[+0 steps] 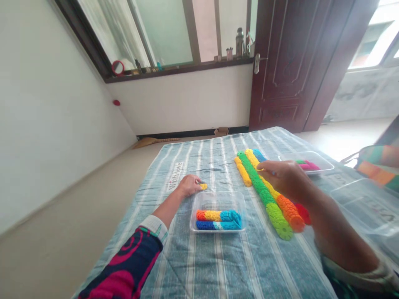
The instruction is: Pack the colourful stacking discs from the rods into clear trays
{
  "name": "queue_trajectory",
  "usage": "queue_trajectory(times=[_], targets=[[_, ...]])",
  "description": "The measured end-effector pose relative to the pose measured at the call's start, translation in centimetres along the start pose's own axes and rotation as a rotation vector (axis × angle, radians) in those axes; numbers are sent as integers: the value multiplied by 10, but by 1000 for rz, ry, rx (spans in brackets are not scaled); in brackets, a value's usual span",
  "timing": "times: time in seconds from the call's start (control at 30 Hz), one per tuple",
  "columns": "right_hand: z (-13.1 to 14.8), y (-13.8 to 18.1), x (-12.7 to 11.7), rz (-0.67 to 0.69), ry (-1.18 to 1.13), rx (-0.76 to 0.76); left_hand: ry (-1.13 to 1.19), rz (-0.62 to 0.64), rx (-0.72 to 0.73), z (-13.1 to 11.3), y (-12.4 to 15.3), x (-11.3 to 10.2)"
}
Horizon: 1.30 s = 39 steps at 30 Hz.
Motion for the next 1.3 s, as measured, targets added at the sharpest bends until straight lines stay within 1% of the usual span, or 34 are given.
queue_trajectory(times=[0.1, 0.2, 0.37, 0.53, 0.63, 0.67, 0.73, 0.8, 0.87, 0.93, 1.0, 1.1, 1.2, 1.3], targets=[[-3, 0, -3, -21, 7, 30, -2, 49, 1, 1, -7, -1], [-1, -2, -1, 5, -14, 23, 15, 90, 1, 3, -10, -2], [2, -5, 1, 43, -43, 37, 72, 84, 11, 5, -10, 1], [3, -3, 5, 62, -69, 14, 160, 105, -5, 6, -4, 4], [11, 9, 15, 157, -155, -48, 205, 124, -2, -2, 2, -1], [15, 16, 20, 209, -205, -89, 215, 130, 7, -7, 3, -4], [24, 34, 33, 356, -302, -177, 223, 147, 33, -22, 3, -11], [32, 52, 48, 480, -346, -213, 206, 169, 60, -40, -1, -17], [37, 69, 61, 518, -344, -198, 163, 197, 71, -54, -7, -22], [39, 80, 73, 536, -330, -189, 108, 226, 52, -61, -13, -26], [39, 86, 80, 547, -309, -202, 61, 257, 3, -59, -17, -26], [37, 89, 86, 527, -268, -224, 9, 281, -70, -46, -16, -21], [33, 89, 90, 491, -219, -230, -38, 245, -80, -35, -13, -14], [30, 91, 93, 464, -185, -239, -92, 184, -45, -31, -13, -11]])
Point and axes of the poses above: each hand's wrist, its own y-axis away from the middle knuckle, its own x-axis out of the palm, z = x × y, the point moved 1 cm from there along -y, towards the middle knuckle, and after that the axes turned 14 degrees about z, right-handed, at the moved point
